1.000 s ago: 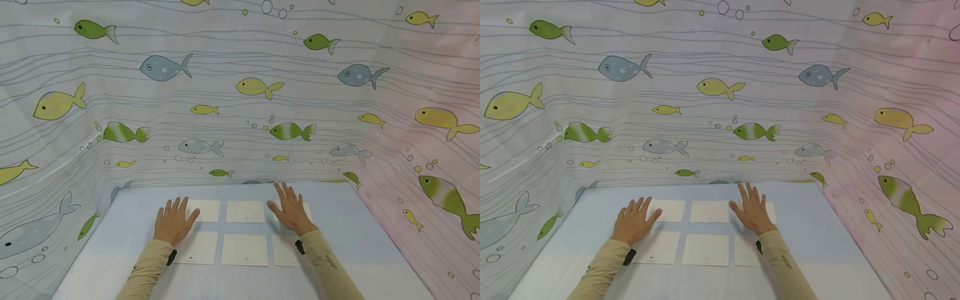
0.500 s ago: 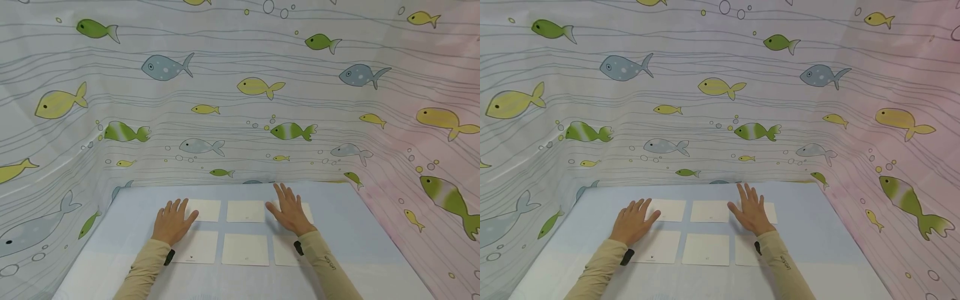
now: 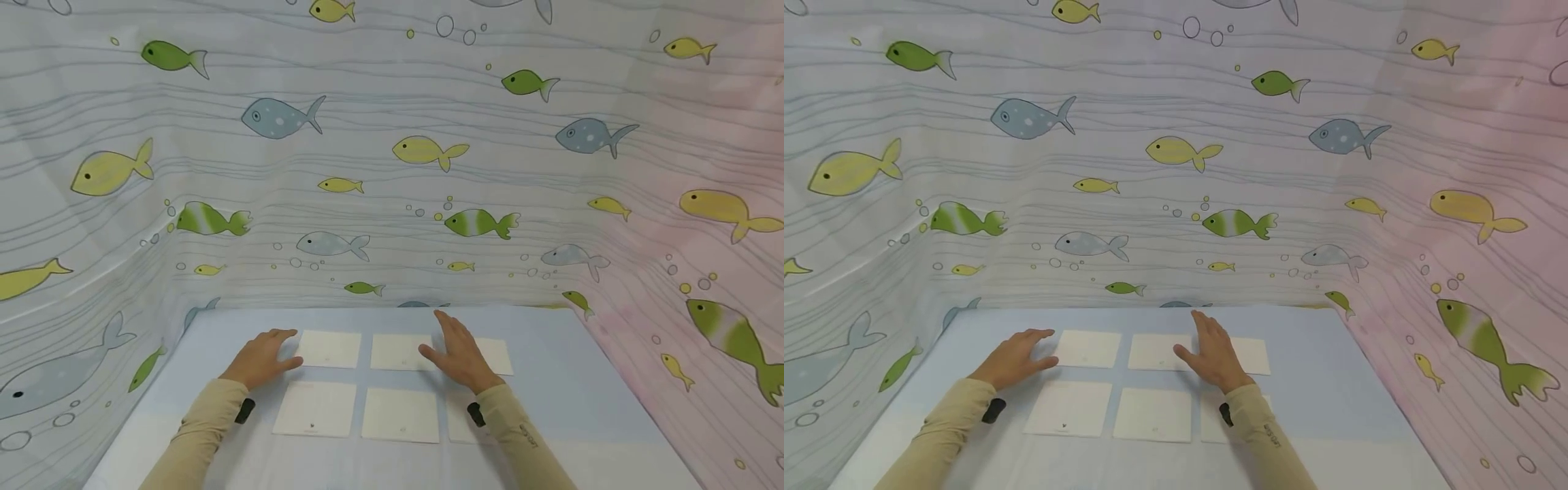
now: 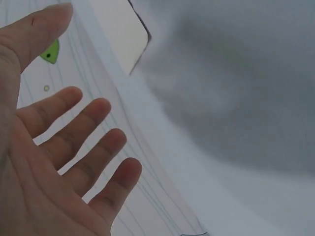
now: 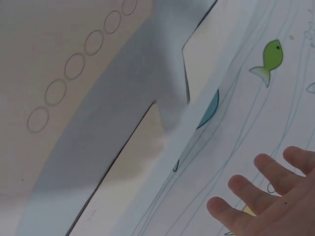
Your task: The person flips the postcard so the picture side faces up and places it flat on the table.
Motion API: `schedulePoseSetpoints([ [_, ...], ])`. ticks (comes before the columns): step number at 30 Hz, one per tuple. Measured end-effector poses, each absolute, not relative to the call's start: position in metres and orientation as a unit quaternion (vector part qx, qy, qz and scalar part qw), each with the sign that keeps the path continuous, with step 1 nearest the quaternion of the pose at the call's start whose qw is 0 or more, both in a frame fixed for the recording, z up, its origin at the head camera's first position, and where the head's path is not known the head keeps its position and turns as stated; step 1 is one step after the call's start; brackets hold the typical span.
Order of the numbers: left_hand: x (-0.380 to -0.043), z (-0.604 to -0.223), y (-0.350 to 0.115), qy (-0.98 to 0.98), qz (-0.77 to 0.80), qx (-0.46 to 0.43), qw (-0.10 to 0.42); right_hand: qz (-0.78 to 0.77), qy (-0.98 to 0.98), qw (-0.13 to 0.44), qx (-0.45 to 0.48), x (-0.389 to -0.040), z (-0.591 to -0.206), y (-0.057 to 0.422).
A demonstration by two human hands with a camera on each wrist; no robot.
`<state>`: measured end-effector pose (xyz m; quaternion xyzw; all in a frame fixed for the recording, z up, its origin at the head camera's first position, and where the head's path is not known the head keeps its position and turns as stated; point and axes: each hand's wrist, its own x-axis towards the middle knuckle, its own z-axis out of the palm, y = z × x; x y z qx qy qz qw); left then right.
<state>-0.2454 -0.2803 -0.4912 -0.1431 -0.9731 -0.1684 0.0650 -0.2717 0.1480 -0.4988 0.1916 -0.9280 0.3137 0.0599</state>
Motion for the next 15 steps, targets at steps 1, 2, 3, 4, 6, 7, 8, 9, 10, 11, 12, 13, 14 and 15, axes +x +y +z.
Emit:
schedulePoseSetpoints([
  [1, -0.249, -0.491, -0.282, -0.974, -0.167, -0.145, 0.053, 0.312, -0.928, 0.057, 0.195, -0.272, -0.500, 0.146],
  [2, -0.252, -0.491, -0.284, -0.974, -0.164, -0.148, 0.040, 0.314, -0.927, 0.050, 0.197, -0.272, -0.501, 0.144],
  [3, -0.256, -0.492, -0.285, -0.975, -0.163, -0.151, 0.027, 0.315, -0.927, 0.042, 0.198, -0.272, -0.503, 0.141],
  [4, -0.261, -0.494, -0.286, -0.974, -0.163, -0.154, 0.016, 0.319, -0.926, 0.036, 0.199, -0.272, -0.504, 0.139],
  [6, -0.270, -0.498, -0.287, -0.975, -0.159, -0.157, -0.004, 0.323, -0.924, 0.024, 0.202, -0.272, -0.507, 0.133],
  [7, -0.275, -0.499, -0.287, -0.975, -0.157, -0.157, -0.013, 0.324, -0.924, 0.020, 0.204, -0.273, -0.509, 0.129],
  [8, -0.279, -0.501, -0.287, -0.975, -0.156, -0.158, -0.020, 0.325, -0.923, 0.014, 0.206, -0.273, -0.510, 0.126],
  [9, -0.284, -0.502, -0.288, -0.975, -0.157, -0.158, -0.027, 0.325, -0.922, 0.011, 0.213, -0.274, -0.511, 0.122],
  [10, -0.287, -0.501, -0.288, -0.974, -0.159, -0.157, -0.032, 0.324, -0.921, 0.006, 0.218, -0.275, -0.512, 0.117],
  [11, -0.291, -0.501, -0.288, -0.973, -0.164, -0.157, -0.038, 0.321, -0.920, -0.001, 0.224, -0.276, -0.512, 0.112],
  [12, -0.294, -0.499, -0.288, -0.972, -0.170, -0.158, -0.043, 0.316, -0.920, -0.007, 0.230, -0.277, -0.512, 0.108],
  [13, -0.296, -0.499, -0.289, -0.971, -0.178, -0.154, -0.049, 0.315, -0.919, -0.013, 0.237, -0.278, -0.512, 0.103],
  [14, -0.298, -0.499, -0.289, -0.970, -0.182, -0.154, -0.053, 0.309, -0.919, -0.018, 0.245, -0.279, -0.512, 0.098],
  [15, -0.300, -0.499, -0.289, -0.969, -0.186, -0.149, -0.055, 0.304, -0.919, -0.024, 0.250, -0.281, -0.511, 0.094],
])
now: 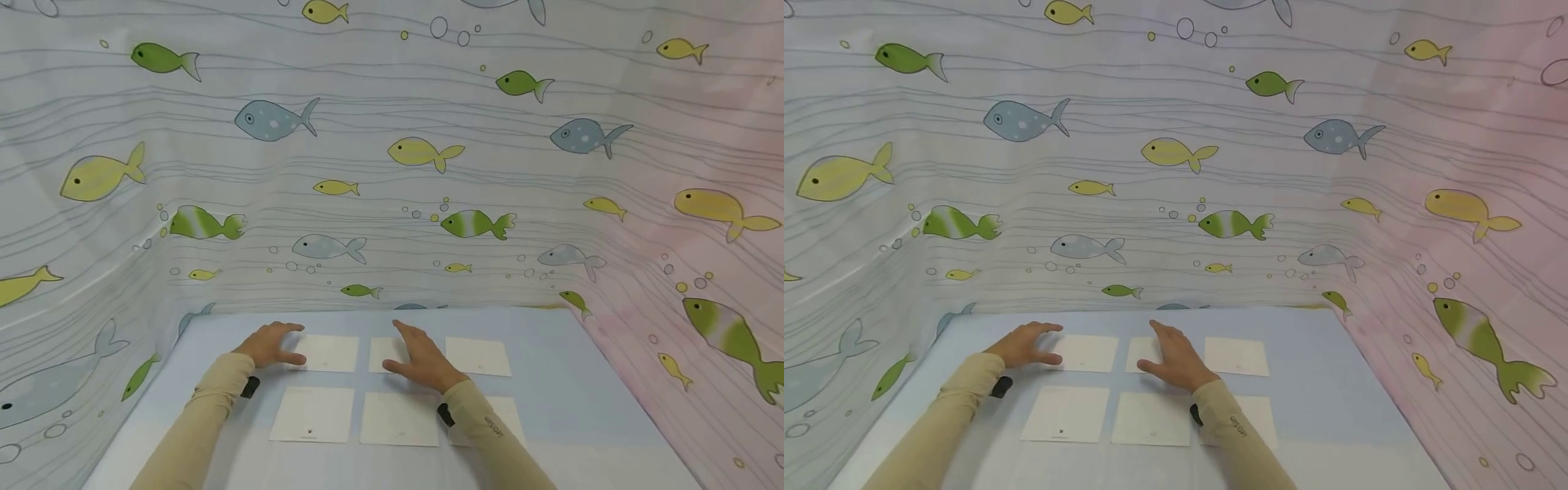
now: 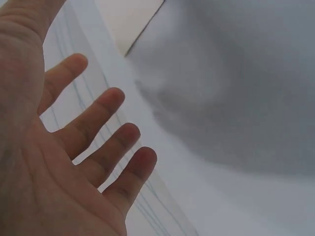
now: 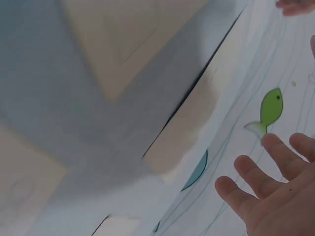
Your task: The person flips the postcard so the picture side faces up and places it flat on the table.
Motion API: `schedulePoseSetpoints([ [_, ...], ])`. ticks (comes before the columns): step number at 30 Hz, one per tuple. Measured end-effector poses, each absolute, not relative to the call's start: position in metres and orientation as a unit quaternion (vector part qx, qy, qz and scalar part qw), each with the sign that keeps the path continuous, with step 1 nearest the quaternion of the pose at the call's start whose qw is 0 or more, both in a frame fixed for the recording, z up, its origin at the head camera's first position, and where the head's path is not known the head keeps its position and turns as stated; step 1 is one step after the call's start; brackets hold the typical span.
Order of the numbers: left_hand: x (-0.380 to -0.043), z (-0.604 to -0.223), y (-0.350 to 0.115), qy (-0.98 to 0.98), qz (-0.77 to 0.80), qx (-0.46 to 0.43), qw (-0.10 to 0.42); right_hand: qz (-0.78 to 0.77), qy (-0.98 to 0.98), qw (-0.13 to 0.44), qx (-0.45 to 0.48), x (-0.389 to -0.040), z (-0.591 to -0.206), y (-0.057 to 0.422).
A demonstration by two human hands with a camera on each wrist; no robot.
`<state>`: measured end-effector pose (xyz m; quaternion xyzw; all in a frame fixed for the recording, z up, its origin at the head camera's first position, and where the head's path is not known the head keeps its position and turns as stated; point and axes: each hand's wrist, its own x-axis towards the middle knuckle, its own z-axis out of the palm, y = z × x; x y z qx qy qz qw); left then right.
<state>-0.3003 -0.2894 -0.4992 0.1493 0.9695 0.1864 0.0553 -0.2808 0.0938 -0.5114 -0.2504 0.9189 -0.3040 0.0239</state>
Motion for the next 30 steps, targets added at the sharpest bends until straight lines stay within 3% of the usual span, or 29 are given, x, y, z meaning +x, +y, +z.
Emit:
schedulePoseSetpoints([
  [9, -0.311, -0.508, -0.290, 0.973, 0.169, 0.137, 0.071, -0.249, 0.933, 0.044, -0.257, -0.299, -0.514, 0.061],
  [15, -0.312, -0.510, -0.287, 0.977, 0.149, 0.129, 0.079, -0.228, 0.939, 0.027, -0.255, -0.308, -0.515, 0.044],
  [30, -0.311, -0.504, -0.284, 0.979, 0.131, 0.126, 0.087, -0.174, 0.952, 0.079, -0.238, -0.318, -0.519, 0.006],
])
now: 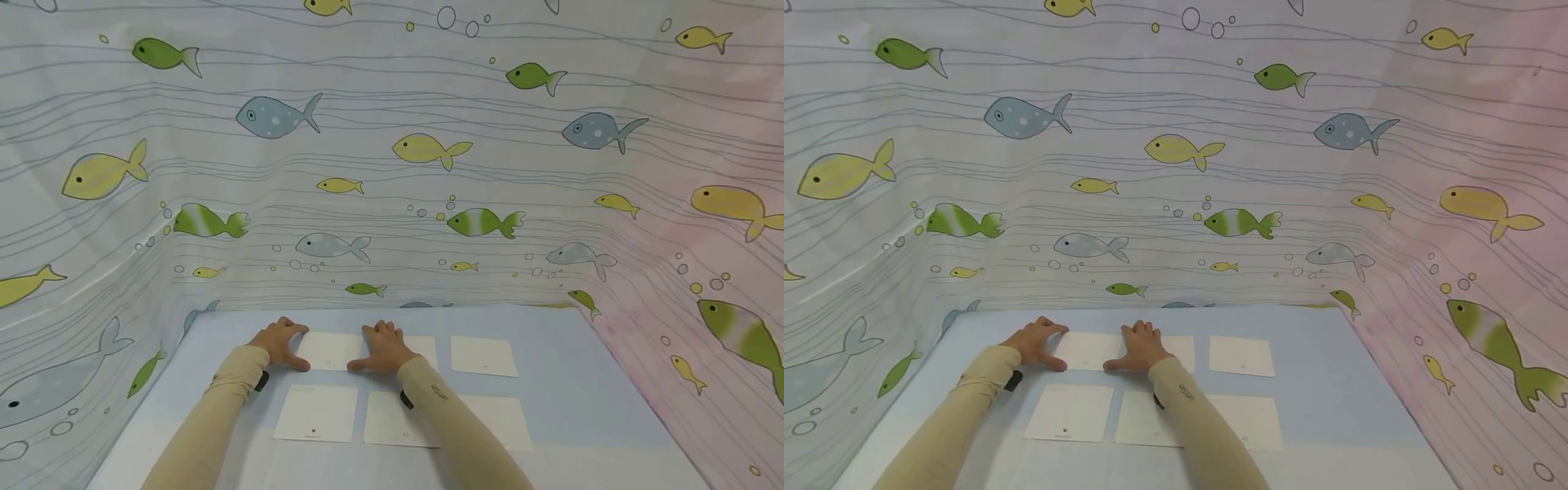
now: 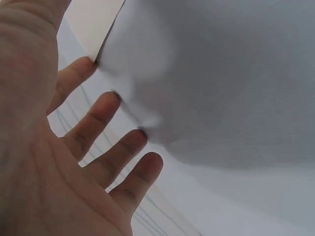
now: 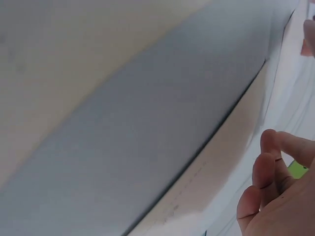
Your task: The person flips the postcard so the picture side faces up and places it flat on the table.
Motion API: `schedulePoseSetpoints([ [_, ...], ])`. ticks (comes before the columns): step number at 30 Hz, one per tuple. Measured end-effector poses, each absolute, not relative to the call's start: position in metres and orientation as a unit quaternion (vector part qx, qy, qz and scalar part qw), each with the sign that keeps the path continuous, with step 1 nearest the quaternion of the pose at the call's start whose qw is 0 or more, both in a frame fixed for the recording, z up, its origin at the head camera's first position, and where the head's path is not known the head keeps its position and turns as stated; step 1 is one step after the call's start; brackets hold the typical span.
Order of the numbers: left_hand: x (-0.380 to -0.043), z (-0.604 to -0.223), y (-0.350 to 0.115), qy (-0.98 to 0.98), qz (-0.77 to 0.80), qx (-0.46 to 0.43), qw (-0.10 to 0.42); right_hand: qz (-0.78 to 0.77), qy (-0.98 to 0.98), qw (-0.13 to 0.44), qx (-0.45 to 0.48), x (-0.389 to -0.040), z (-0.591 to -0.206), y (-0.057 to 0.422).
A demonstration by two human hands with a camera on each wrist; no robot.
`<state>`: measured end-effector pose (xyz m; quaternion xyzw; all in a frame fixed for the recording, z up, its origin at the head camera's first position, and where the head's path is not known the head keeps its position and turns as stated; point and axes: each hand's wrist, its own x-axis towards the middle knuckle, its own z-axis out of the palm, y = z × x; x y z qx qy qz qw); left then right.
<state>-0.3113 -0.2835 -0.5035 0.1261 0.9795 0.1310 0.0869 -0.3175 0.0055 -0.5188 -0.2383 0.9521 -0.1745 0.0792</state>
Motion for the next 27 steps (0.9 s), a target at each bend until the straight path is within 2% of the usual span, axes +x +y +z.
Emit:
schedulePoseSetpoints([
  [6, -0.304, -0.499, -0.279, 0.981, 0.145, 0.111, 0.072, -0.187, 0.954, 0.078, -0.220, -0.320, -0.523, 0.002],
  [15, -0.303, -0.510, -0.281, 0.978, 0.171, 0.122, 0.008, -0.258, 0.948, 0.059, -0.175, -0.319, -0.521, 0.003],
  [27, -0.293, -0.514, -0.280, 0.976, 0.181, 0.118, -0.039, -0.280, 0.941, 0.024, -0.188, -0.314, -0.520, -0.001],
])
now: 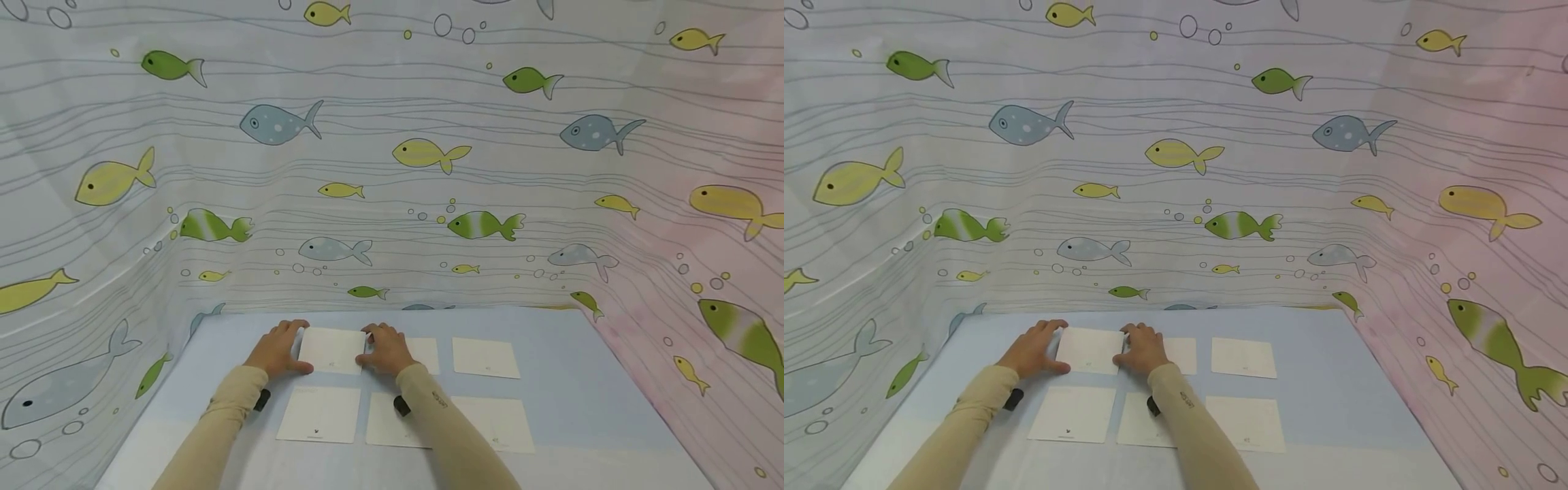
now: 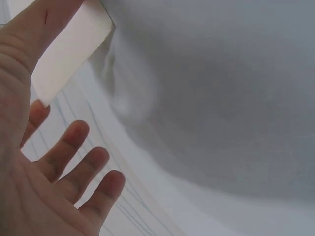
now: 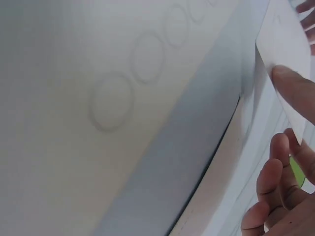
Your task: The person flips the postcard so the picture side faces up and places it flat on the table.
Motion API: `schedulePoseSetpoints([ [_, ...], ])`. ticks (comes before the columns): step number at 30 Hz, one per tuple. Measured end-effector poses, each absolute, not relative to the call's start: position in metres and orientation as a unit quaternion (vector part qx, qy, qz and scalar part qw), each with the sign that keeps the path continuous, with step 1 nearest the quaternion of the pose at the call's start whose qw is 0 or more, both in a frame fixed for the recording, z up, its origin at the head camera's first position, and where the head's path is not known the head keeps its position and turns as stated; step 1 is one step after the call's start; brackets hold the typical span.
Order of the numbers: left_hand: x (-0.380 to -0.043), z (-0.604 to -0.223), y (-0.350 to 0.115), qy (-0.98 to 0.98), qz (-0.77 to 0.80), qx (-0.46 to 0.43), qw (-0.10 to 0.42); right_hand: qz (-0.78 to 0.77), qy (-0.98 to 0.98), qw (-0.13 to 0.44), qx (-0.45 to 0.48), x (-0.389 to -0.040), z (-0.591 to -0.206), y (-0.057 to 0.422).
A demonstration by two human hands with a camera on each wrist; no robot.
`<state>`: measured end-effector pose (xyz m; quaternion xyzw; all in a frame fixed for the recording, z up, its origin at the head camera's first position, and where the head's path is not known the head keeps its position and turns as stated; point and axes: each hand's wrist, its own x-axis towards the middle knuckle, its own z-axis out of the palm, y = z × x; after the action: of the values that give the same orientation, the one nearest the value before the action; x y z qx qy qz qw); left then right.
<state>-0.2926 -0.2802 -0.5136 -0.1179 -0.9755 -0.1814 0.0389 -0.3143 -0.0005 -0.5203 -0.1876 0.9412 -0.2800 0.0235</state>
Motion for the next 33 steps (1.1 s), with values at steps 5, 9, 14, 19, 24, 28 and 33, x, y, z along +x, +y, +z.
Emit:
schedulePoseSetpoints([
  [5, -0.286, -0.505, -0.274, -0.978, -0.177, -0.096, 0.059, -0.289, 0.938, 0.011, -0.191, -0.309, -0.519, -0.001],
  [9, -0.282, -0.496, -0.271, -0.977, -0.187, -0.053, 0.082, -0.300, 0.935, 0.000, -0.192, -0.306, -0.519, -0.002],
  [14, -0.275, -0.486, -0.268, -0.962, -0.270, 0.002, 0.050, -0.314, 0.930, -0.010, -0.192, -0.300, -0.517, -0.003],
  [19, -0.270, -0.483, -0.266, -0.945, -0.325, 0.026, 0.019, -0.327, 0.924, -0.023, -0.196, -0.294, -0.515, -0.002],
  [24, -0.267, -0.483, -0.264, -0.941, -0.336, 0.028, 0.025, -0.420, 0.891, -0.001, -0.170, -0.288, -0.514, 0.001],
  [28, -0.264, -0.482, -0.264, -0.942, -0.331, 0.033, 0.029, -0.516, 0.844, 0.045, -0.143, -0.286, -0.512, 0.001],
  [33, -0.260, -0.481, -0.265, -0.945, -0.322, 0.035, 0.035, -0.542, 0.827, 0.064, -0.133, -0.286, -0.513, 0.001],
])
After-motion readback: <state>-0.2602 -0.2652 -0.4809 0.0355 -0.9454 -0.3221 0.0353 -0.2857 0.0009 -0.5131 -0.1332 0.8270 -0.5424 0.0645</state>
